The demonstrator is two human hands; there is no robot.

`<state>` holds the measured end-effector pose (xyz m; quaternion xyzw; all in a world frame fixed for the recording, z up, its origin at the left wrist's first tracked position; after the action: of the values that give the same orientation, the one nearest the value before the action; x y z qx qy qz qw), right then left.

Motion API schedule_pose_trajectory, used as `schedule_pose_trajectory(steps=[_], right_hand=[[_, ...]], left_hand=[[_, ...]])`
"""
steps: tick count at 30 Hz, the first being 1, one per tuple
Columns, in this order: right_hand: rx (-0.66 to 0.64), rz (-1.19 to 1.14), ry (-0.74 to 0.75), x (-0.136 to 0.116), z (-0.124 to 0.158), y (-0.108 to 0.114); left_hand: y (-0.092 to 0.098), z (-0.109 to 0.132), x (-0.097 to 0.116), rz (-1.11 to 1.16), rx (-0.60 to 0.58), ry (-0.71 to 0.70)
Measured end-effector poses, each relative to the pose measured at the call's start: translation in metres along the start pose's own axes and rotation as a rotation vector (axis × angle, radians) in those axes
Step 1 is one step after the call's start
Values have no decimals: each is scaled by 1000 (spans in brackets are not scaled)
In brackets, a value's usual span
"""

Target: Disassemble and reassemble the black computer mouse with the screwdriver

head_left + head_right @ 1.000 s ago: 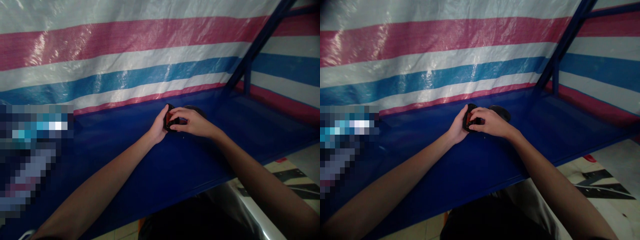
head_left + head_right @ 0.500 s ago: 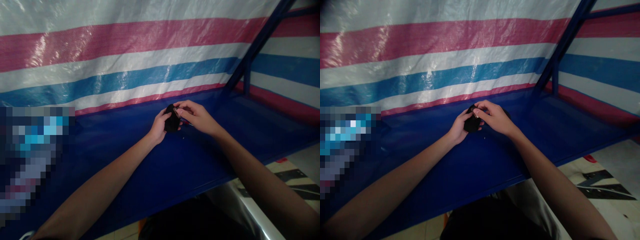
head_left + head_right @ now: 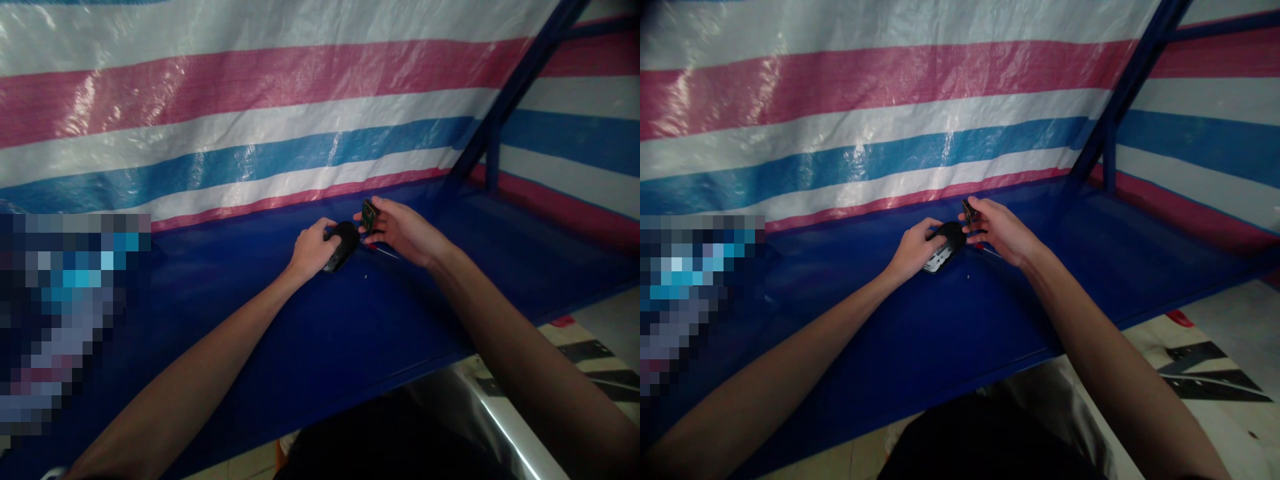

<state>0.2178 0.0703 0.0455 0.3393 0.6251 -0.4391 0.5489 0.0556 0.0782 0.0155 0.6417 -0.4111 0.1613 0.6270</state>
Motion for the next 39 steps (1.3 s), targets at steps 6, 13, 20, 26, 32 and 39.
schedule_pose_trajectory(steps=[6, 13, 20, 26, 32, 39], right_hand=[[1, 64, -1, 1, 1, -3], [9, 122, 37, -2, 1, -2], [0, 283, 84, 0, -1, -4], [-98, 435, 76, 6, -4, -9], [-140, 468, 75, 6, -2, -16], [-185, 482, 123, 0, 0, -16]], left_hand=[[1, -1, 4, -156, -98, -41], [-2, -4, 3, -289, -172, -156], [7, 9, 15, -85, 190, -290], [-2, 22, 35, -203, 163, -460], [-2, 25, 36, -217, 182, -399], [3, 22, 28, -1, 283, -291]])
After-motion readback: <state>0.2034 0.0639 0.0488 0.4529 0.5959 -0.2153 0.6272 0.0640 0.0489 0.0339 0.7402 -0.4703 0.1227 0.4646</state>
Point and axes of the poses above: each hand's wrist, its own z-axis away from the middle knuckle, its own y-axis out of the back of the hand, x = y × z, the point moved 5 cm from there along -z, towards the middle knuckle, and after that the axes turned 11 degrees about -x, right-handed, at the moved point
